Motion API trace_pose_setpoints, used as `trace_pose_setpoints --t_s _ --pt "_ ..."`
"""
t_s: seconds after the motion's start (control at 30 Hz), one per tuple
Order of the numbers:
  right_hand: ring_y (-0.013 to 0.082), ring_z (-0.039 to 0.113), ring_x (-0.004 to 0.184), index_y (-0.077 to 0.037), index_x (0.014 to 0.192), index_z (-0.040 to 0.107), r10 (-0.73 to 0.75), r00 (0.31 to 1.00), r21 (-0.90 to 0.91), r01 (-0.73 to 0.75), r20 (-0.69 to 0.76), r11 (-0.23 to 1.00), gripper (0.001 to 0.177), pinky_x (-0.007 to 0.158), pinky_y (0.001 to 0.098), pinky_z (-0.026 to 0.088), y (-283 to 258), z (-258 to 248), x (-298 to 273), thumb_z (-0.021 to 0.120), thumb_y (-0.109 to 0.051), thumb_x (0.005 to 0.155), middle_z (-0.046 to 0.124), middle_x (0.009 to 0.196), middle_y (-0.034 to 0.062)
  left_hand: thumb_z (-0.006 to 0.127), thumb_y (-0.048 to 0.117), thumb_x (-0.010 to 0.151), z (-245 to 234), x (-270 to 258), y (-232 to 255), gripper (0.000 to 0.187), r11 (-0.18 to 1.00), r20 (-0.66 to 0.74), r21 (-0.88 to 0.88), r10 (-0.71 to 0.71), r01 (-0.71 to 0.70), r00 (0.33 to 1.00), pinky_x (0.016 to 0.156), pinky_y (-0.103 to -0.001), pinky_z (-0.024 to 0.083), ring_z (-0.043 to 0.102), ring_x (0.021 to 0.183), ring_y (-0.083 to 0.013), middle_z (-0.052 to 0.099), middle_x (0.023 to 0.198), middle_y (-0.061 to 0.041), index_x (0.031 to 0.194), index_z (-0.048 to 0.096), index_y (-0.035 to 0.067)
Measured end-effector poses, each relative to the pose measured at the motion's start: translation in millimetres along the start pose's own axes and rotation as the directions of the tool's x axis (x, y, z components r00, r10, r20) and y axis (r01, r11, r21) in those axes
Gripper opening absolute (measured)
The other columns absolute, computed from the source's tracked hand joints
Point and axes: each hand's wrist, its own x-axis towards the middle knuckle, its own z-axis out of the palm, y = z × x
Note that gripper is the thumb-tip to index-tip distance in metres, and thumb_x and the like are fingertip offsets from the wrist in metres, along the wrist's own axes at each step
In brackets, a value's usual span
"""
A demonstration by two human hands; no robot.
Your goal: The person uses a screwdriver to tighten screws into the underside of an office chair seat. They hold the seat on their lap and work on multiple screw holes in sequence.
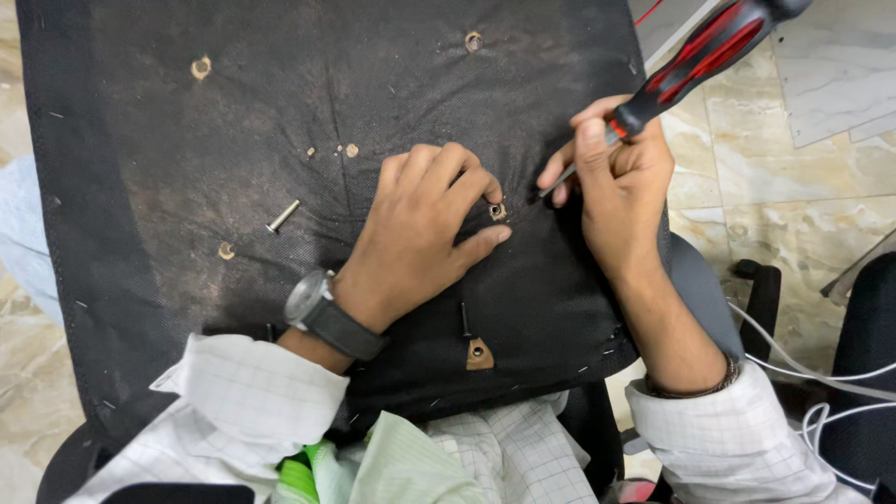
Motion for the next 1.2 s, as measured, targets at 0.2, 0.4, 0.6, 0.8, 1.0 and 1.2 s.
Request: trace_pose_setpoints --t_s 0.2,0.4,0.6,0.8,1.0,1.2 --pt "0.0155 0.071 0.081 0.0 0.119 0.05 0.01 0.998 -0.017 -0.008 0.069 1.0 0.016 0.067 0.0245 0.056 0.1 4.8 2.4 0.055 -0.016 0.117 0.064 0.093 0.0086 0.087 0.028 0.082 7.0 -4.1 -3.8 0.033 1.0 -0.026 -0.009 -0.027 0.027 0.999 0.097 -0.042 0.041 0.056 0.11 -0.0239 0.058 0.11 -0.002 0.104 0.066 0.013" --pt "0.0163 0.071 0.08 0.001 0.117 0.051 0.047 0.997 0.032 -0.049 0.059 0.998 0.013 0.065 0.025 0.057 -1.9 2.1 5.8 0.059 -0.008 0.113 0.065 0.089 0.0091 0.087 0.028 0.083 8.0 -4.9 -5.2 0.029 1.0 -0.021 -0.014 -0.022 0.022 1.0 0.097 -0.042 0.041 0.056 0.108 -0.0231 0.058 0.108 -0.001 0.1 0.067 0.015" --pt "0.0169 0.075 0.085 0.0 0.109 0.046 0.032 0.99 0.024 -0.036 0.14 0.999 0.015 0.074 0.0262 0.063 -7.5 13.3 -8.1 0.06 -0.006 0.11 0.07 0.092 0.013 0.086 0.026 0.082 2.4 -3.1 -1.4 0.034 0.998 -0.02 -0.049 -0.035 0.034 0.999 0.098 -0.042 0.041 0.056 0.111 -0.0246 0.059 0.111 -0.003 0.104 0.063 0.012" --pt "0.0164 0.073 0.093 -0.001 0.11 0.047 -0.045 0.986 -0.059 0.055 0.158 0.997 0.015 0.087 0.0278 0.061 -17.6 22.6 -19.8 0.059 -0.009 0.111 0.07 0.095 0.014 0.078 0.021 0.089 -23.9 -12.8 7.2 0.024 0.99 -0.044 -0.117 -0.079 0.073 0.996 0.095 -0.039 0.042 0.06 0.111 -0.0245 0.065 0.111 -0.004 0.107 0.066 0.011" --pt "0.0122 0.069 0.084 0.0 0.104 0.056 -0.095 0.969 -0.257 0.155 0.229 0.954 0.019 0.08 0.026 0.057 -29.1 32.3 -24.9 0.054 -0.017 0.113 0.073 0.094 0.0095 0.07 0.02 0.103 -80.0 -35.5 -5.7 0.011 0.966 -0.147 -0.121 -0.245 0.228 0.958 0.093 -0.036 0.049 0.066 0.102 -0.0211 0.069 0.102 -0.005 0.106 0.069 0.01" --pt "0.0094 0.056 0.073 -0.001 0.099 0.057 -0.095 0.968 -0.188 0.141 0.234 0.972 0.026 0.073 0.0223 0.049 -30.5 41.2 -29.6 0.051 -0.023 0.112 0.071 0.097 0.0093 0.074 0.015 0.098 -131.2 -95.3 -23.1 0.016 0.857 -0.287 0.185 -0.422 0.482 0.86 0.1 -0.041 0.044 0.058 0.112 -0.033 0.064 0.112 -0.013 0.108 0.068 0.004"
